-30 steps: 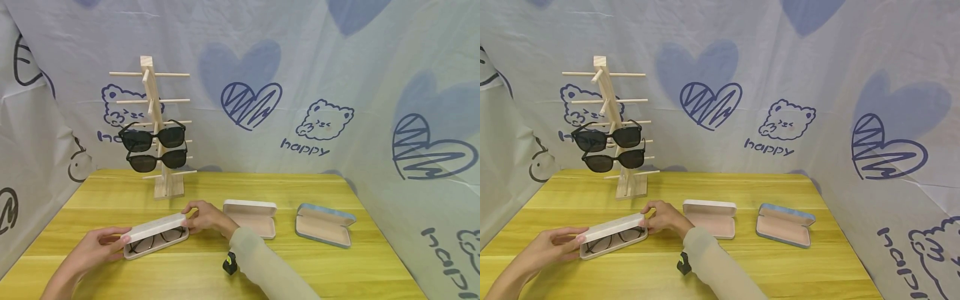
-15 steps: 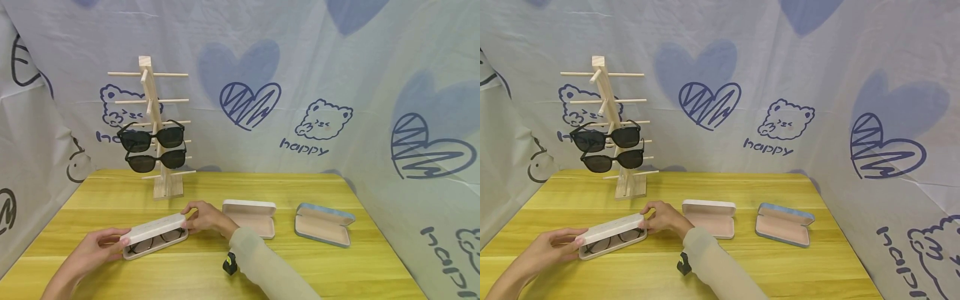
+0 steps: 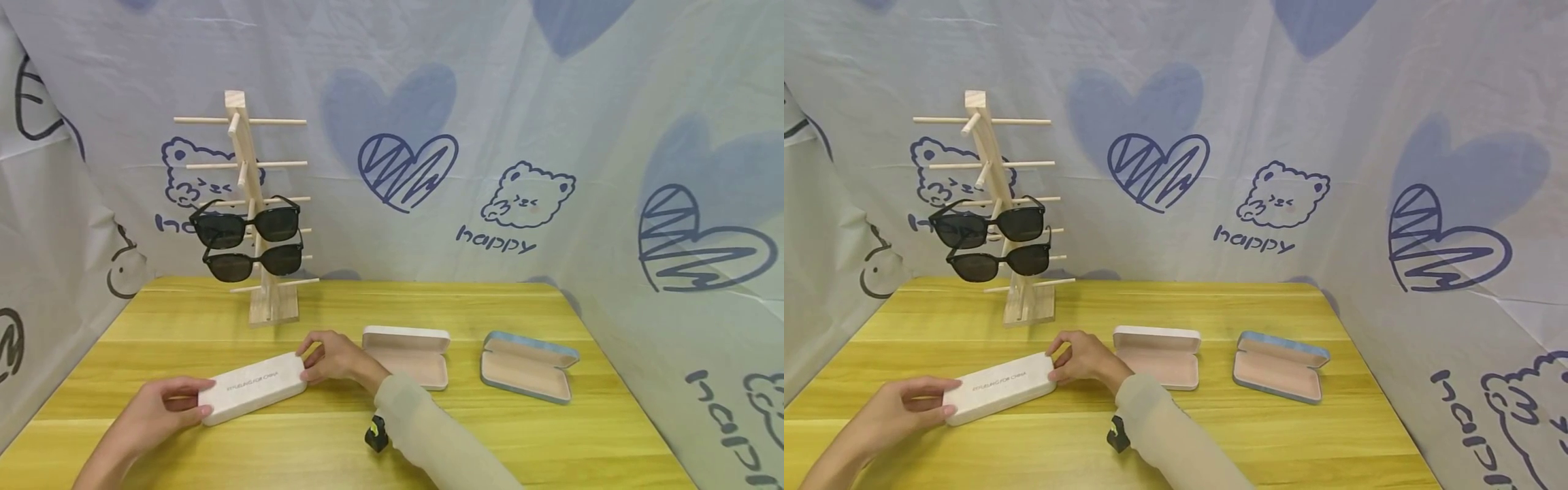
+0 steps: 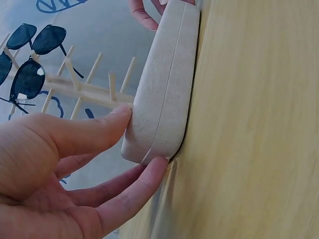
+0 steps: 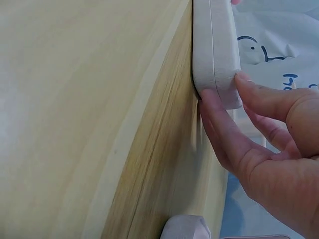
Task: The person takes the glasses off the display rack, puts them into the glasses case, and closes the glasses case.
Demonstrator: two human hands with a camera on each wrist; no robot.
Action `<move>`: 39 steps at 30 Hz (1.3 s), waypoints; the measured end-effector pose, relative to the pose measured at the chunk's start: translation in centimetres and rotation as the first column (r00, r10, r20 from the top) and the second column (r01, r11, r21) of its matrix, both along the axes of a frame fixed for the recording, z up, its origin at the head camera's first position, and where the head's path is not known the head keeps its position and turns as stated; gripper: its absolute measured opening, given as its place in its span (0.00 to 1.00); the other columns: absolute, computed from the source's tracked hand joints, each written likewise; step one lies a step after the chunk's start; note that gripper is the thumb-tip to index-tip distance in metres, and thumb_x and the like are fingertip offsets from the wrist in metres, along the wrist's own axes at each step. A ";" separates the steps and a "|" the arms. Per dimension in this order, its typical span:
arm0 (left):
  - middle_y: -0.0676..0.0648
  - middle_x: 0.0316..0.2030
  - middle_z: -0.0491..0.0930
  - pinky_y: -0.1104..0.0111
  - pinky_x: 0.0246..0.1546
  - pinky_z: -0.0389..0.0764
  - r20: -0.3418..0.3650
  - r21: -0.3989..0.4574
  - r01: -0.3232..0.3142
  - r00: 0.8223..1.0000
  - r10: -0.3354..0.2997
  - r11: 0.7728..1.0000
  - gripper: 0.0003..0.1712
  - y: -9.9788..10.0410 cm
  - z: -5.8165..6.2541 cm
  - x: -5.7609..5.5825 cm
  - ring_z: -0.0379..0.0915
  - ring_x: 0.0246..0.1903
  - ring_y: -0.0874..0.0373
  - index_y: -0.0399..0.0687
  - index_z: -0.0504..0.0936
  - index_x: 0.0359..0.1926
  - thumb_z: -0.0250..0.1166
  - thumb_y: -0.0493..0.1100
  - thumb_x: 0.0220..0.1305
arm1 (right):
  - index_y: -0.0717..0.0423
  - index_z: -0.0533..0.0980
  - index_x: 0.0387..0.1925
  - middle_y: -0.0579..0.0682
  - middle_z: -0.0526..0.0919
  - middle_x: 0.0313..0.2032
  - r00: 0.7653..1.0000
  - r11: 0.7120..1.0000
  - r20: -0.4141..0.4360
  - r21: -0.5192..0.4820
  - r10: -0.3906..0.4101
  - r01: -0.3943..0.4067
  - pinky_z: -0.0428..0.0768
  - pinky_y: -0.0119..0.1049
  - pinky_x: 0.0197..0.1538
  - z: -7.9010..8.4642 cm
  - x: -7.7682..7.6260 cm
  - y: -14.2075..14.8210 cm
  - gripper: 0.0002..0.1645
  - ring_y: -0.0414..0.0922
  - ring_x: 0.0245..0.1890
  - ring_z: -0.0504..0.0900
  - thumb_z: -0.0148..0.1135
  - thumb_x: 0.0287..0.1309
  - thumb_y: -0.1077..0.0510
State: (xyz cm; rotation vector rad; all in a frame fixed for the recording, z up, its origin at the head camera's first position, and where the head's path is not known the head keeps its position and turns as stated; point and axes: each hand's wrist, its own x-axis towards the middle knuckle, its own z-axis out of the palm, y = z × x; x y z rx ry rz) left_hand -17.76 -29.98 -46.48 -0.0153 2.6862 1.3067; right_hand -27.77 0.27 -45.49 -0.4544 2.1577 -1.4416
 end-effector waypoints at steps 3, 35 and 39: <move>0.27 0.61 0.79 0.77 0.40 0.85 -0.009 -0.006 0.007 1.000 -0.007 1.000 0.30 0.1 0.1 0.0 0.84 0.44 0.66 0.32 0.82 0.60 0.77 0.42 0.60 | 0.59 0.81 0.48 0.58 0.84 0.38 1.000 1.000 -0.001 0.002 -0.003 0.003 0.91 0.40 0.39 -0.1 0.0 0.0 0.22 0.45 0.34 0.86 0.74 0.52 0.75; 0.26 0.58 0.80 0.75 0.37 0.85 -0.046 -0.099 0.049 0.997 -0.054 0.994 0.25 0.5 1.6 -0.5 0.85 0.51 0.38 0.32 0.83 0.57 0.75 0.39 0.62 | 0.58 0.80 0.51 0.60 0.84 0.43 1.000 1.000 0.013 0.011 0.018 -0.018 0.90 0.38 0.42 0.3 0.2 0.4 0.22 0.43 0.35 0.83 0.74 0.54 0.72; 0.28 0.59 0.80 0.73 0.38 0.85 -0.086 -0.142 0.040 0.995 -0.052 0.989 0.26 0.5 2.4 -0.8 0.84 0.52 0.36 0.31 0.81 0.60 0.72 0.42 0.65 | 0.58 0.80 0.54 0.59 0.84 0.45 0.997 0.996 -0.049 0.066 0.055 -0.052 0.89 0.37 0.43 1.1 0.1 1.0 0.23 0.44 0.37 0.84 0.73 0.57 0.68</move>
